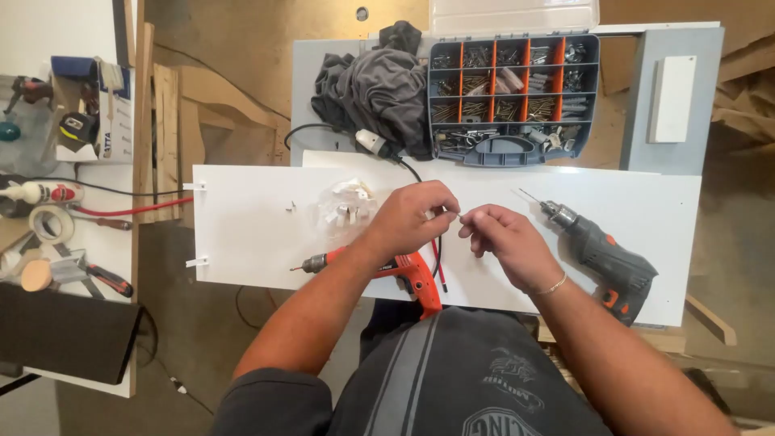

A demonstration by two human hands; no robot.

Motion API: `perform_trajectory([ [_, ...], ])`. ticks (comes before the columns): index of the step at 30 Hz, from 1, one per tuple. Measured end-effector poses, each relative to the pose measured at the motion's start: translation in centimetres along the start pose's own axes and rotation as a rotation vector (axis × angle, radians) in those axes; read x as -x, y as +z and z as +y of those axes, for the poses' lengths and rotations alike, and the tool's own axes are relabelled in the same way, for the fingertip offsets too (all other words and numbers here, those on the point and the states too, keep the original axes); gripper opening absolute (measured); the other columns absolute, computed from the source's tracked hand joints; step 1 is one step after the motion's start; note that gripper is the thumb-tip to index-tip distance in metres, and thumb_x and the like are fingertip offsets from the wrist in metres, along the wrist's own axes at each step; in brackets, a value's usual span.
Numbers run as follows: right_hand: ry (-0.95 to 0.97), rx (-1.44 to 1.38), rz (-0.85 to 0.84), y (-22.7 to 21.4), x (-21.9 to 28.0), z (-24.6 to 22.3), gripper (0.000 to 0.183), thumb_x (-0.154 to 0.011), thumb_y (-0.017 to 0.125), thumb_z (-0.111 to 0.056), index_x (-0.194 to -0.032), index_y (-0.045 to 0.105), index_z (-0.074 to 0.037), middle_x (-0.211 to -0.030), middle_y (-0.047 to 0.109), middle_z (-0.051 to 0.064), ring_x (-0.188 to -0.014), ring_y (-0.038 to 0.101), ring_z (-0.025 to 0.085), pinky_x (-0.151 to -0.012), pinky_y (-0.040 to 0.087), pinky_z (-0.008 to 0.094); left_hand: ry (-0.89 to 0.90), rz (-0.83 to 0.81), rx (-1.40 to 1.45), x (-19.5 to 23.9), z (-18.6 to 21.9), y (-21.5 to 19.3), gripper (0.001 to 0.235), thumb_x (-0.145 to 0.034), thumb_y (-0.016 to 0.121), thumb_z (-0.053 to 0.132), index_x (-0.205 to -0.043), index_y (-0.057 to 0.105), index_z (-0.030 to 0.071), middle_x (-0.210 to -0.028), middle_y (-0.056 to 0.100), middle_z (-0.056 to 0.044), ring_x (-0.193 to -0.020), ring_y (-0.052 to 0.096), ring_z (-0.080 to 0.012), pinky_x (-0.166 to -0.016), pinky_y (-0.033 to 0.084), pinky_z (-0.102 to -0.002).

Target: Assembling melamine furniture panels by attaching plastic brackets and hardware using an electric drill and screws.

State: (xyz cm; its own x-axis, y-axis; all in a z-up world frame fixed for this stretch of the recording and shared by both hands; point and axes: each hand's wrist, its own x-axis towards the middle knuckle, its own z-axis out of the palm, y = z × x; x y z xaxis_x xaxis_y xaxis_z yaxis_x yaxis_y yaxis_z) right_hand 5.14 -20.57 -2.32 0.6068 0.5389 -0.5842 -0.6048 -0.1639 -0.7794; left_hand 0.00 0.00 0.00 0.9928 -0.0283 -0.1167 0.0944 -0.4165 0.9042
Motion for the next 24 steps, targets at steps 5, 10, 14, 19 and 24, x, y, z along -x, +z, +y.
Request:
perform_trajectory([
  [5,0.069,0.036,-0.061,0.1,0.0,0.0,0.021,-0.101,0.060,-0.015,-0.104,0.068,0.004,-0.087,0.066,0.013,-0.071,0.062,0.017,-0.064,0.055,0.030,0.063,-0.108,-0.115,0.7,0.5,-0.3,0.009,-0.092,0.065,0.005,-0.097,0.073,0.009,-0.090,0.073,-0.008,-0.087,0.073,-0.0227,-0.086,0.059,-0.034],
  [10,0.112,-0.002,-0.105,-1.3,-1.0,2.1,0.018,-0.100,0.064,-0.014,-0.100,0.067,0.004,-0.084,0.064,0.012,-0.070,0.065,0.017,-0.063,0.057,0.031,0.063,-0.177,-0.149,0.4,0.3,0.7,0.008,-0.094,0.065,0.008,-0.098,0.072,0.008,-0.092,0.072,-0.008,-0.093,0.073,-0.0239,-0.089,0.060,-0.036],
  [14,0.137,0.098,0.031,-3.3,-2.4,3.4,0.014,-0.094,0.069,-0.013,-0.092,0.068,0.001,-0.074,0.062,0.013,-0.059,0.059,0.017,-0.055,0.051,0.029,-0.040,-0.063,-0.264,0.1,-3.3,4.2,0.012,-0.094,0.067,0.020,-0.102,0.072,0.014,-0.089,0.071,-0.003,-0.091,0.072,-0.0218,-0.085,0.059,-0.036],
  [19,0.159,0.219,0.127,-4.6,-3.0,3.5,0.015,-0.089,0.072,-0.012,-0.089,0.071,0.003,-0.072,0.062,0.015,-0.055,0.050,0.014,-0.048,0.045,0.030,0.012,-0.048,-0.657,0.8,-6.9,8.7,0.015,-0.085,0.074,0.028,-0.089,0.071,0.014,-0.077,0.065,-0.003,-0.083,0.069,-0.0242,-0.079,0.058,-0.039],
  [24,0.141,0.158,0.155,-4.9,-2.9,4.3,0.015,-0.088,0.072,-0.013,-0.090,0.071,0.002,-0.073,0.062,0.016,-0.052,0.048,0.013,-0.045,0.043,0.027,-0.056,-0.104,-0.706,0.3,-6.9,10.7,0.008,-0.090,0.070,0.017,-0.092,0.069,0.009,-0.074,0.065,-0.006,-0.079,0.070,-0.0245,-0.075,0.059,-0.036],
])
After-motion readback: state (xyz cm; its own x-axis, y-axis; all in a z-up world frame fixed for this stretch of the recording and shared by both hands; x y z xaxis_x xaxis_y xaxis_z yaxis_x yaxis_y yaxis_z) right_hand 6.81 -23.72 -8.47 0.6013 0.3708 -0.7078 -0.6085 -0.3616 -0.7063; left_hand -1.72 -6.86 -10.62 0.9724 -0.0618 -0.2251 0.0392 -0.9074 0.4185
